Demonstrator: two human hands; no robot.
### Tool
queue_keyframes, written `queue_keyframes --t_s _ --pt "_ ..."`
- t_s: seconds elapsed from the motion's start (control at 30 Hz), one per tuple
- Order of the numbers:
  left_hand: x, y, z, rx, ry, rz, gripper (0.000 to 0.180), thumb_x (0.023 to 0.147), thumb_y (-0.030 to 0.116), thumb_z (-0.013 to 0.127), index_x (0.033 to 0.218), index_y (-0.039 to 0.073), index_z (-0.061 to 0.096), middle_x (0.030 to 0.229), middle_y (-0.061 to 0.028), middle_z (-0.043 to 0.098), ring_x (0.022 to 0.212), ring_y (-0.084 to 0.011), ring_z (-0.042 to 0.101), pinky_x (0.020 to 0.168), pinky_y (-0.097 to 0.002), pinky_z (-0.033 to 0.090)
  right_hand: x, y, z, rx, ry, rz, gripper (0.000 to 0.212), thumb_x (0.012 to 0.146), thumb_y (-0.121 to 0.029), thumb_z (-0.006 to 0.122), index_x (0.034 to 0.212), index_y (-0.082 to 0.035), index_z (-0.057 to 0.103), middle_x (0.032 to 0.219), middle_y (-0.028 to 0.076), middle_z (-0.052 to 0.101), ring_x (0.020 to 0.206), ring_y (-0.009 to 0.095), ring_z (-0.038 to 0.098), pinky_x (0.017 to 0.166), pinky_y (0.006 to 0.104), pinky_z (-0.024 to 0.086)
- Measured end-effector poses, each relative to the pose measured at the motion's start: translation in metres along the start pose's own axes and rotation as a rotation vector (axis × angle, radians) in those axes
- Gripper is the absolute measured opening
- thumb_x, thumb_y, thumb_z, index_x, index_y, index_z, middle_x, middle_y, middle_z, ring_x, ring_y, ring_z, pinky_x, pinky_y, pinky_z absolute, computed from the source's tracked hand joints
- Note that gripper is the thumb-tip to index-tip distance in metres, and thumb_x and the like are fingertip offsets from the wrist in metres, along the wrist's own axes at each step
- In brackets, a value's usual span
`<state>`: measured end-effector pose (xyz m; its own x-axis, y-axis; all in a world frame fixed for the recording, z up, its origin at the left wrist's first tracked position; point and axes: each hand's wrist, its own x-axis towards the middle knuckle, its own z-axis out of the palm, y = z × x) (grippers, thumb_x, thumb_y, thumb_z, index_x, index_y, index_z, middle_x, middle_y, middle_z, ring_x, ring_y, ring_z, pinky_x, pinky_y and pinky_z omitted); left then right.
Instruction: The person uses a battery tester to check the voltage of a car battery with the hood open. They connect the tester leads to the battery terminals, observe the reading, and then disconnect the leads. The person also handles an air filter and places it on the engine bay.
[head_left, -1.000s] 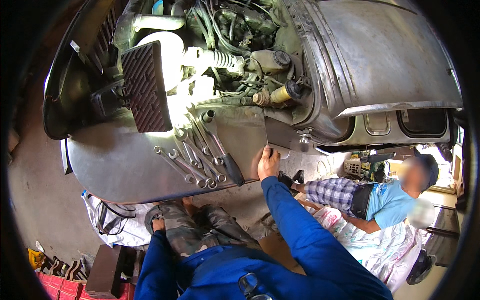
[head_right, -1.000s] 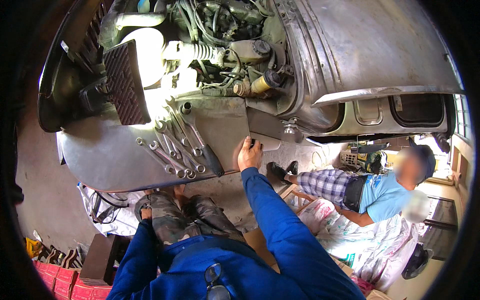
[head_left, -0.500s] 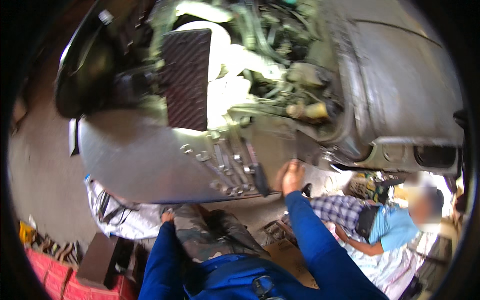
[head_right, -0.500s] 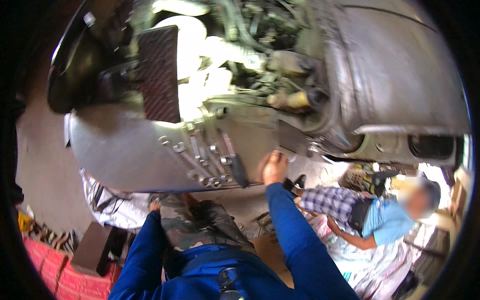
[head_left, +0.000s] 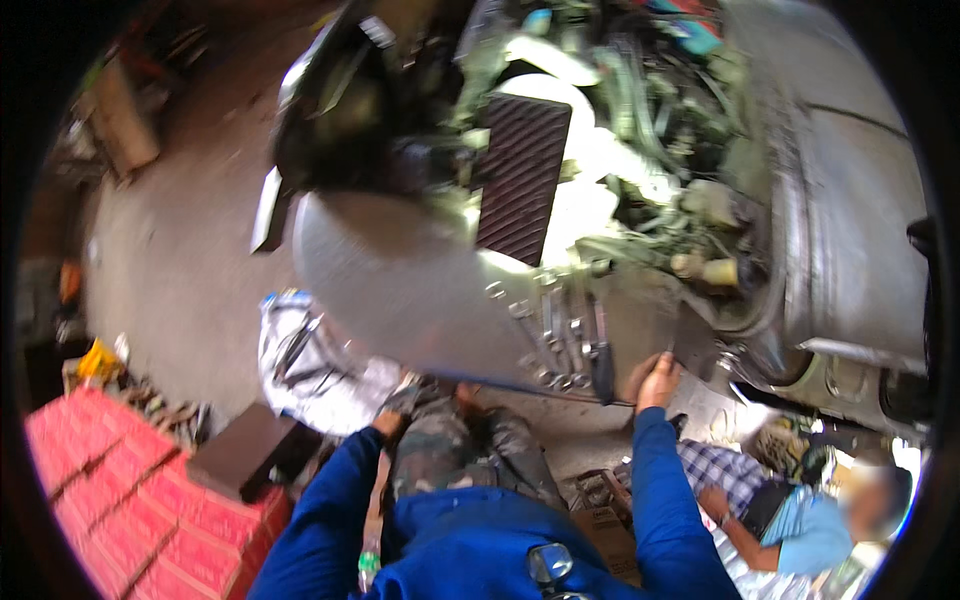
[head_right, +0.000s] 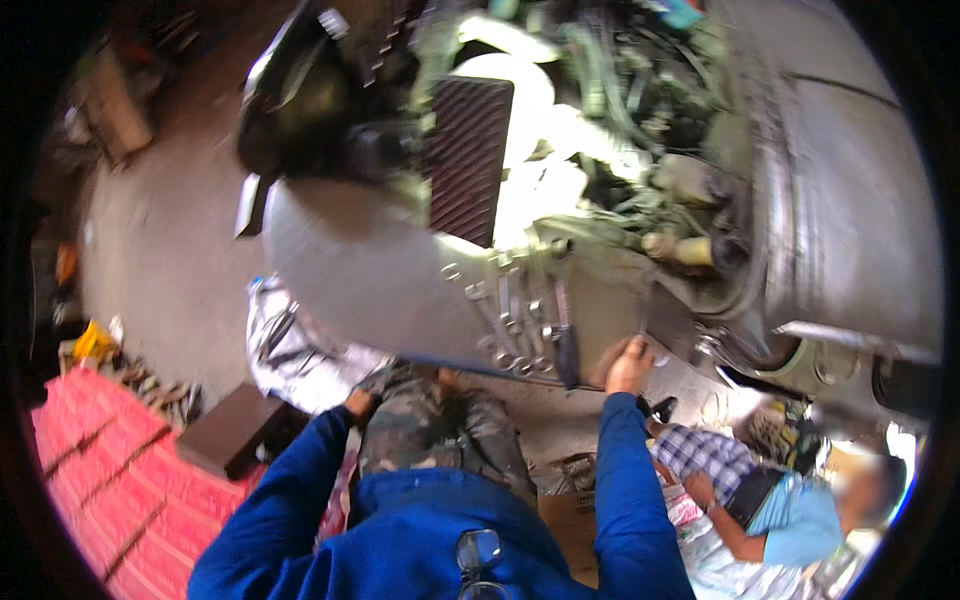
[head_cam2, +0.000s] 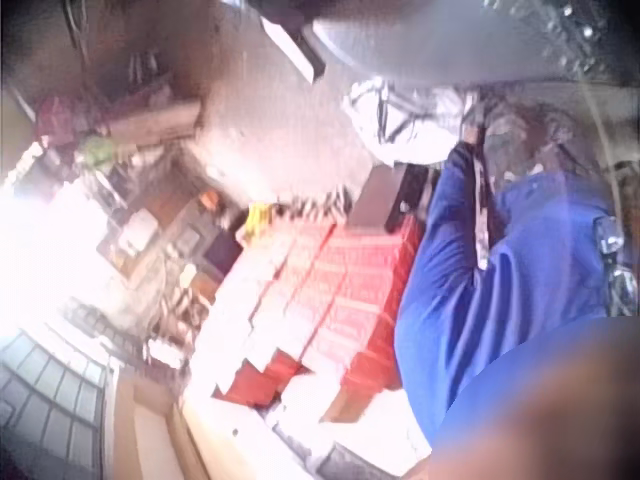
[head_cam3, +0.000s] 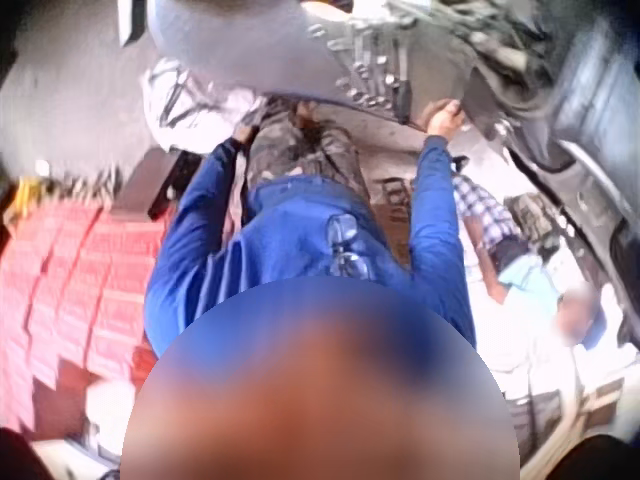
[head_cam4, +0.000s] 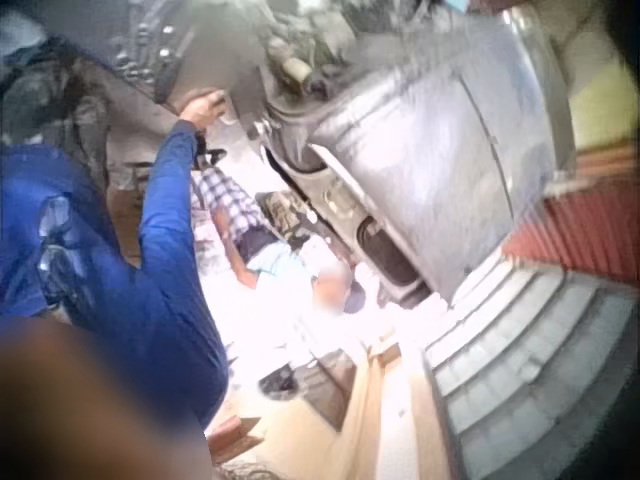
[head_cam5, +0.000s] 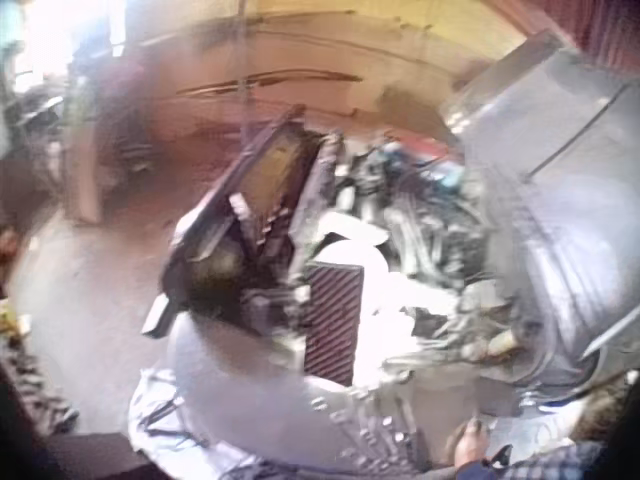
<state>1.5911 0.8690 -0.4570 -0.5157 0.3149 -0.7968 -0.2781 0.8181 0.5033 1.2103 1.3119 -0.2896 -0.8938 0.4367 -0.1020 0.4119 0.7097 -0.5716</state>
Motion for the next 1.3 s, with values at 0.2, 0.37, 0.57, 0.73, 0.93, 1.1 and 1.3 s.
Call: queue_keyframes --t_s 0.2,0.37,0.57,0.73,0.93,1.1,1.3 --pt "-0.118 0.015 -0.022 -1.026 0.36 -0.402 0.05 0.102 0.043 0.056 0.143 0.015 0.062 0.118 -0.0111 0.072 0.111 -0.0223 0.065 0.089 -0.0337 0.049 0.019 0.055 -0.016 0.763 -0.228 0.291 0.065 0.105 -0.049 0.046 0.141 0.005 0.054 0.144 0.016 0.056 0.128 0.028 0.055 0.111 0.0422 0.04" --pt "-0.138 0.007 0.025 -1.233 0.603 -0.734 0.048 0.096 0.037 0.061 0.127 0.001 0.068 0.123 -0.0199 0.072 0.108 -0.0343 0.07 0.094 -0.0424 0.053 -0.004 0.141 -0.013 0.492 -0.153 0.76 0.056 0.1 -0.052 0.051 0.136 -0.01 0.059 0.129 0.009 0.063 0.112 0.026 0.062 0.088 0.0456 0.05" --pt "-0.117 -0.044 0.09 -0.903 0.751 -0.863 0.042 0.089 0.035 0.067 0.118 0.006 0.074 0.113 -0.0259 0.072 0.11 -0.0411 0.068 0.097 -0.0445 0.053 -0.095 0.194 0.061 -0.58 -1.061 0.032 0.049 0.095 -0.043 0.061 0.121 -0.003 0.067 0.112 0.018 0.07 0.102 0.033 0.067 0.09 0.0512 0.051" --pt "-0.082 -0.112 0.059 -1.737 1.193 -0.831 0.056 0.09 0.016 0.065 0.143 0.003 0.051 0.092 -0.0133 0.072 0.074 -0.0229 0.073 0.053 -0.0344 0.053 -0.147 0.099 0.099 -0.502 -1.256 -0.364 0.046 0.098 -0.038 0.059 0.126 -0.002 0.067 0.124 0.022 0.069 0.115 0.038 0.065 0.099 0.0438 0.048" --pt "0.027 -0.249 0.052 -1.705 1.196 -0.721 0.034 0.09 0.021 0.063 0.112 -0.003 0.071 0.086 -0.0116 0.072 0.07 -0.0197 0.07 0.056 -0.0345 0.055 -0.222 0.026 0.108 -0.797 -1.211 -0.282 0.054 0.098 -0.043 0.058 0.13 0.0 0.059 0.135 0.029 0.059 0.128 0.045 0.054 0.108 0.0458 0.043" --pt "0.139 -0.364 0.08 -1.438 1.152 -0.819 0.042 0.089 0.03 0.066 0.111 -0.005 0.074 0.105 -0.0261 0.074 0.093 -0.0361 0.074 0.085 -0.0419 0.056 -0.299 0.038 0.125 -0.71 -1.09 -0.481 0.037 0.096 -0.027 0.061 0.121 0.0 0.06 0.115 0.026 0.058 0.112 0.047 0.056 0.097 0.0509 0.045" --pt "0.243 -0.443 0.106 -1.238 1.044 -0.726 0.055 0.083 0.041 0.073 0.109 -0.008 0.07 0.107 -0.0334 0.07 0.108 -0.0463 0.067 0.091 -0.0488 0.052 -0.316 0.03 0.131 -0.832 -1.164 -0.35 0.045 0.099 -0.035 0.06 0.127 0.0 0.057 0.117 0.027 0.057 0.113 0.047 0.055 0.097 0.0507 0.045"
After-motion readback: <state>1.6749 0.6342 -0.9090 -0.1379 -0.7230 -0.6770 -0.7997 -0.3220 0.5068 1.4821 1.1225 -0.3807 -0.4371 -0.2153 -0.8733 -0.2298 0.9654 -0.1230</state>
